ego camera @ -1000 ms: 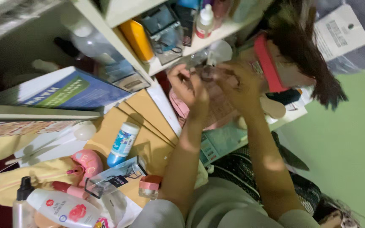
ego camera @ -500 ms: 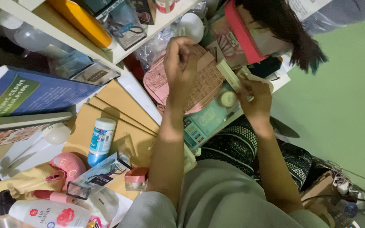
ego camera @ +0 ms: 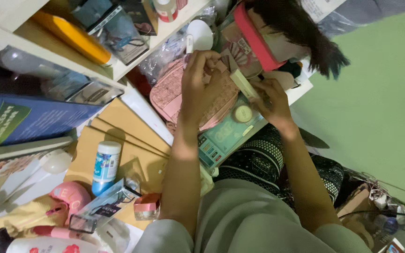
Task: The person organizes various cosmetic products on a shelf by hand, moving bottles, tubes, and containers between levels and placing items into a small pink pouch.
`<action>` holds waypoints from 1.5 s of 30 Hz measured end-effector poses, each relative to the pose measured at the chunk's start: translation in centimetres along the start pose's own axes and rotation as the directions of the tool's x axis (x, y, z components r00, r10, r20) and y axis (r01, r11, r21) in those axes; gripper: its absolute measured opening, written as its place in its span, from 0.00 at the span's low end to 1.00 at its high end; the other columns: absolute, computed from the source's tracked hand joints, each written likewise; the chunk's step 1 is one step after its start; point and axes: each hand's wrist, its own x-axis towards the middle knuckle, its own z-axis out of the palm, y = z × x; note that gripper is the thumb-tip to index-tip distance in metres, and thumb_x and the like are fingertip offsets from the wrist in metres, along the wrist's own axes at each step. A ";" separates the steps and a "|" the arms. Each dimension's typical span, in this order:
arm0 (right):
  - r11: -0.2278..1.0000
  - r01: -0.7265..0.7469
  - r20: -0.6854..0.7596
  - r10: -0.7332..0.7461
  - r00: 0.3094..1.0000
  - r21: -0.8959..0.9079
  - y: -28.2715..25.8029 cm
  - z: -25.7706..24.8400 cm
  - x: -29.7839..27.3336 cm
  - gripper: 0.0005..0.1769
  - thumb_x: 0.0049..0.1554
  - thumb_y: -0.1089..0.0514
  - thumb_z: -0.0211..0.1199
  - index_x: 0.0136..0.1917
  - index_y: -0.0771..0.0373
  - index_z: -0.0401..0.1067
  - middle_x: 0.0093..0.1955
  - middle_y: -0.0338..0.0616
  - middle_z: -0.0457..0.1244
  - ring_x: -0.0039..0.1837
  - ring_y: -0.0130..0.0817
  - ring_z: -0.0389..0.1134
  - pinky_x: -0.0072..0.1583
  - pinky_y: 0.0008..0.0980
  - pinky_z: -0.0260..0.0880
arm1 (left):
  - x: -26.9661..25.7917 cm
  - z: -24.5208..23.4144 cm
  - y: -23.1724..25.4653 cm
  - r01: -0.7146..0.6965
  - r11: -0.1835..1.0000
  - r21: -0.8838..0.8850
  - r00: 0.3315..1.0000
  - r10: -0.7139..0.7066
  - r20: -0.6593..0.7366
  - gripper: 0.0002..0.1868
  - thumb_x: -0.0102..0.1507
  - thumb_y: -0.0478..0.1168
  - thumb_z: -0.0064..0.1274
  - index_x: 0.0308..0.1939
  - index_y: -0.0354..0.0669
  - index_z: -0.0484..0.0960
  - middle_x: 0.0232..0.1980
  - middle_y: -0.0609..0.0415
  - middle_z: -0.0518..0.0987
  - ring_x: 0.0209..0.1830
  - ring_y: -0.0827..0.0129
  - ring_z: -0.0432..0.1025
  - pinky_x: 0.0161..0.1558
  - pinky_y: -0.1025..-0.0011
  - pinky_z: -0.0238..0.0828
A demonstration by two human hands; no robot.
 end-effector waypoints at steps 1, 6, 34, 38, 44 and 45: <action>0.996 -0.047 0.001 0.047 0.999 0.080 0.3 -0.4 -0.4 0.24 0.58 0.63 0.67 0.67 0.67 0.71 0.62 0.55 0.60 0.56 0.45 0.68 0.55 0.39 0.70 | 0.0 0.1 0.1 -0.005 1.000 0.017 1.000 0.005 -0.008 0.18 0.59 0.23 0.53 0.52 0.38 0.76 0.43 0.53 0.72 0.40 0.68 0.70 0.44 0.72 0.71; 0.965 0.054 -0.235 -0.117 0.965 -0.258 1.4 -2.8 -1.1 0.31 0.48 0.73 0.55 0.66 0.70 0.70 0.65 0.55 0.61 0.68 0.52 0.60 0.70 0.48 0.63 | 0.1 0.3 0.0 0.012 0.999 0.036 1.000 -0.013 0.024 0.17 0.60 0.23 0.54 0.51 0.38 0.76 0.43 0.52 0.72 0.38 0.67 0.69 0.43 0.71 0.70; 0.898 0.228 0.188 -0.167 0.968 -0.375 1.0 -3.6 -0.1 0.38 0.47 0.47 0.77 0.69 0.57 0.75 0.73 0.62 0.56 0.73 0.59 0.55 0.71 0.58 0.52 | 0.3 0.5 -0.3 0.081 0.994 0.070 0.991 -0.088 0.098 0.16 0.60 0.26 0.56 0.52 0.39 0.77 0.48 0.51 0.77 0.38 0.65 0.76 0.43 0.70 0.75; 0.927 0.103 0.087 -0.076 0.993 -0.362 -0.1 -2.5 0.4 0.36 0.46 0.50 0.78 0.67 0.57 0.76 0.63 0.57 0.61 0.67 0.54 0.57 0.68 0.50 0.60 | 0.2 0.6 -0.5 0.111 0.992 0.054 0.986 -0.117 0.123 0.16 0.60 0.27 0.56 0.51 0.39 0.77 0.47 0.50 0.76 0.38 0.64 0.76 0.43 0.69 0.75; 0.989 -0.101 0.031 0.105 0.994 -0.108 0.6 -2.1 0.1 0.32 0.47 0.55 0.77 0.65 0.60 0.77 0.64 0.58 0.60 0.66 0.51 0.62 0.65 0.42 0.66 | 0.2 0.5 -0.3 0.118 0.991 0.067 0.983 -0.126 0.132 0.16 0.60 0.28 0.56 0.52 0.40 0.77 0.45 0.50 0.77 0.39 0.63 0.76 0.43 0.68 0.75; 0.987 -0.138 0.049 0.142 0.989 -0.080 1.2 -2.4 0.0 0.32 0.48 0.56 0.76 0.66 0.60 0.76 0.65 0.56 0.61 0.66 0.49 0.63 0.64 0.41 0.67 | 0.2 0.4 -0.3 0.107 0.991 0.076 0.984 -0.116 0.132 0.16 0.60 0.28 0.57 0.51 0.40 0.77 0.45 0.50 0.77 0.39 0.63 0.76 0.43 0.68 0.75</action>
